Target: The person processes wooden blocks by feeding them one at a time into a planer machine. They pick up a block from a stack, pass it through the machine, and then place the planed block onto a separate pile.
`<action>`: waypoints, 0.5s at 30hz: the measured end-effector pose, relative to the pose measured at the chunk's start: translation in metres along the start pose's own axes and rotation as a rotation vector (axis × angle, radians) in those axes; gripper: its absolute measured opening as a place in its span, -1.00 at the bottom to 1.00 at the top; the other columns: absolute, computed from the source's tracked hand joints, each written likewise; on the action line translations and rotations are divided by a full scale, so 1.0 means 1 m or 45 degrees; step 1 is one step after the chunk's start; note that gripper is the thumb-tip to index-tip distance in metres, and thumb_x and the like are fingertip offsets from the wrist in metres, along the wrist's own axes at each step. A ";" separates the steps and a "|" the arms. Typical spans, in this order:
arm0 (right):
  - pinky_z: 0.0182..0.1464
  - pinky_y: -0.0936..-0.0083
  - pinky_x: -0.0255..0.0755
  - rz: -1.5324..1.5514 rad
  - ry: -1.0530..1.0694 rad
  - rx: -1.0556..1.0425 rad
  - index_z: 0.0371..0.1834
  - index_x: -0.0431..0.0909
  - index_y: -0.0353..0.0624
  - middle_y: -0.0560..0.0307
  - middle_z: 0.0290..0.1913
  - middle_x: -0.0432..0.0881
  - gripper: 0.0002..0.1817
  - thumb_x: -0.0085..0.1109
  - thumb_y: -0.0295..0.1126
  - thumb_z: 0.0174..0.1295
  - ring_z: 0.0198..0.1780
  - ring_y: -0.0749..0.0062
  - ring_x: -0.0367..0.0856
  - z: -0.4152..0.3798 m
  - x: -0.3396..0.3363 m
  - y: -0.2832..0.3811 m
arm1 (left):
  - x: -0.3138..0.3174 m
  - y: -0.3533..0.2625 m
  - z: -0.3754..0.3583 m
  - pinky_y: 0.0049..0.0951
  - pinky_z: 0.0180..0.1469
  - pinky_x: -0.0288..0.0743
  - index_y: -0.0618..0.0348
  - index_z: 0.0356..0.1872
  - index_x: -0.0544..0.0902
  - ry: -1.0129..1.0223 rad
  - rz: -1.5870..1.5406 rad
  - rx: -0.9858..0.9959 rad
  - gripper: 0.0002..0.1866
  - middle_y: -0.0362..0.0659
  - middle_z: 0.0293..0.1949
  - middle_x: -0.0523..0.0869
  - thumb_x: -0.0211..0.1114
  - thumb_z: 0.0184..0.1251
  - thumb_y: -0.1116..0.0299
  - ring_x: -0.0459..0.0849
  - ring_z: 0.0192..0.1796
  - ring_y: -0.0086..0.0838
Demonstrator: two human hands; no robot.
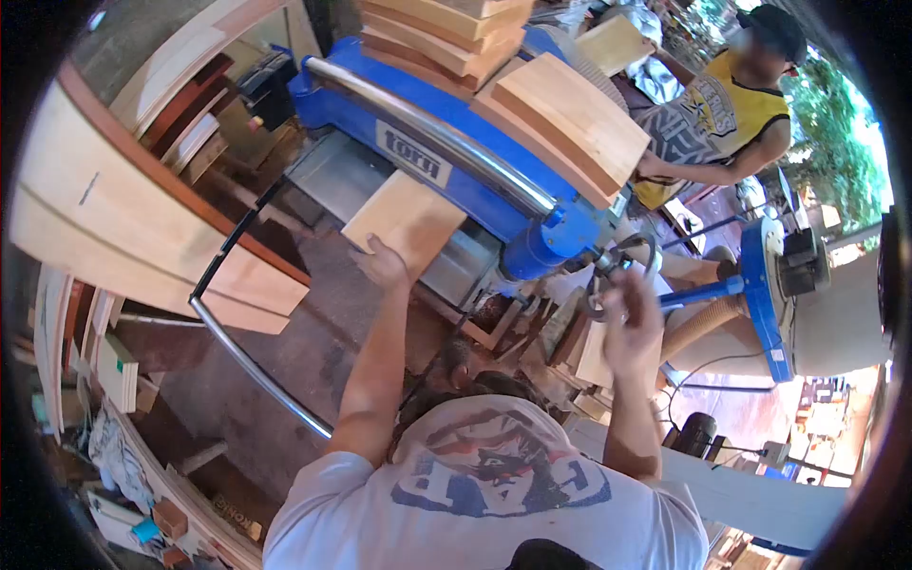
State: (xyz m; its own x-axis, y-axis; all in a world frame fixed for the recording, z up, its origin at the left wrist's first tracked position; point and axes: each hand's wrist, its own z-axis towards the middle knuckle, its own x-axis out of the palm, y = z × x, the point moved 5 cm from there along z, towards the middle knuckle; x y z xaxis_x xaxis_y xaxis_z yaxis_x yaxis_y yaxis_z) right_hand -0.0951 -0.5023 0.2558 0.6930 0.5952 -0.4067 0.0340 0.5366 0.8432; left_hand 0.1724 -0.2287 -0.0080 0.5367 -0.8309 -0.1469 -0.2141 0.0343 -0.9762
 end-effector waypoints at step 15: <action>0.37 0.32 0.31 -0.966 0.087 0.189 0.56 -0.04 -0.51 -0.39 0.42 0.33 0.19 0.33 0.21 0.17 0.42 0.00 0.35 0.284 -0.002 -0.093 | 0.040 -0.015 -0.007 0.09 0.47 0.13 0.60 0.48 0.03 -0.142 0.530 0.153 -0.07 0.39 0.43 0.20 -0.03 0.51 -0.17 0.22 0.46 0.23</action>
State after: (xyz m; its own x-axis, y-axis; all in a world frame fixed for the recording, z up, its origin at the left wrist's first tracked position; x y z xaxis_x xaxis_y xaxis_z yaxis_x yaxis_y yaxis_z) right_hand 0.1052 -0.7231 0.2785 0.3958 0.1355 -0.9083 0.5808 0.7291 0.3619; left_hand 0.1917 -0.2662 0.0016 0.5114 -0.6678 -0.5409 -0.3377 0.4226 -0.8411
